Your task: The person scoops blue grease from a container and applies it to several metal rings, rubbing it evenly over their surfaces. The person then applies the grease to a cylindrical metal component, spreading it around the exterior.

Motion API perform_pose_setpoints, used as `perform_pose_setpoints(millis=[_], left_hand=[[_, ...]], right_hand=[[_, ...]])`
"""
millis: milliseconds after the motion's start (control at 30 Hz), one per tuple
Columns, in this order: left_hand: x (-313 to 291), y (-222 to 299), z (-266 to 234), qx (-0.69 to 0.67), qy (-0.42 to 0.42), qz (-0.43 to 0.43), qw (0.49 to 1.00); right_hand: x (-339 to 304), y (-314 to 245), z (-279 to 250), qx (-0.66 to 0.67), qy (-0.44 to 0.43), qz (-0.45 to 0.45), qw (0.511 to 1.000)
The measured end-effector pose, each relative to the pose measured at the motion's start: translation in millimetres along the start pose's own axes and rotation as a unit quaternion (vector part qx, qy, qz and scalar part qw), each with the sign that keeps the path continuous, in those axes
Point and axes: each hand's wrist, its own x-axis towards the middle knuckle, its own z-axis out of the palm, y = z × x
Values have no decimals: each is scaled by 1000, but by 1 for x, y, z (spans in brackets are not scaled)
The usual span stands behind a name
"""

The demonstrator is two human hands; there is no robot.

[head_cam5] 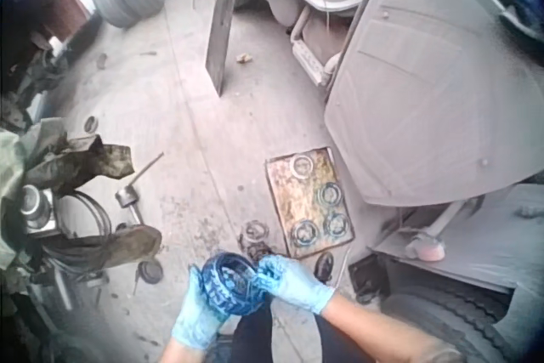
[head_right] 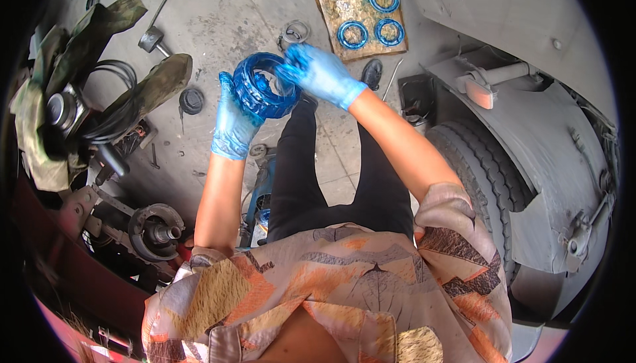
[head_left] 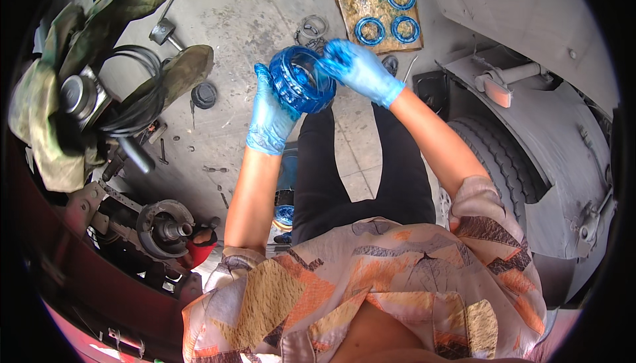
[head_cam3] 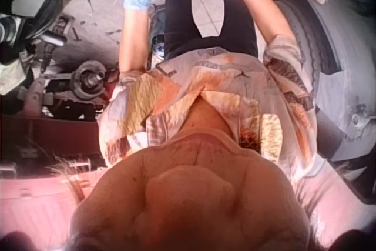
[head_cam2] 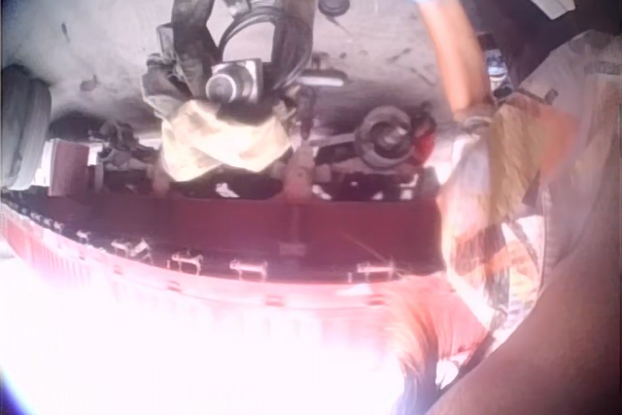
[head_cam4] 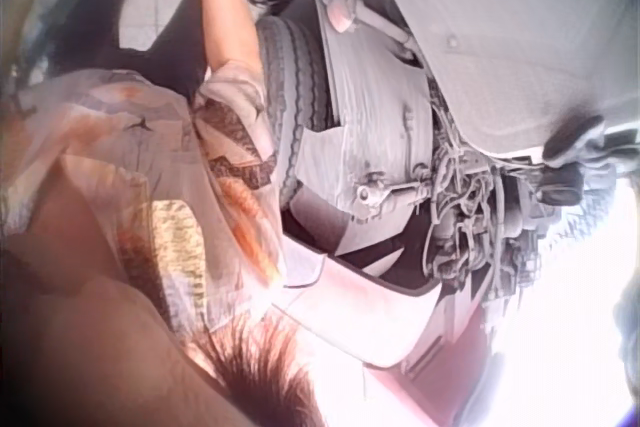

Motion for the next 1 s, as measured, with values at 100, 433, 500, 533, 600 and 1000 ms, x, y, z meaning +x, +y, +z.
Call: perform_pose_setpoints(millis=[100,433,500,533,600,1000], left_hand=[[10,-6,-6,29,-23,7,999],[68,-22,-4,37,56,31,997],[90,-25,-13,34,35,42,998],[99,-27,-13,39,24,50,998],[121,-31,-17,34,29,66,997],[220,-75,-63,25,107,69,992]], right_hand=[[30,-4,8,-43,46,-92,994],[74,119,35,224,-74,58,970],[67,108,29,301,-88,207,926],[70,119,29,323,-104,228,912],[73,145,40,354,-90,216,905],[59,185,72,52,198,84,975]])
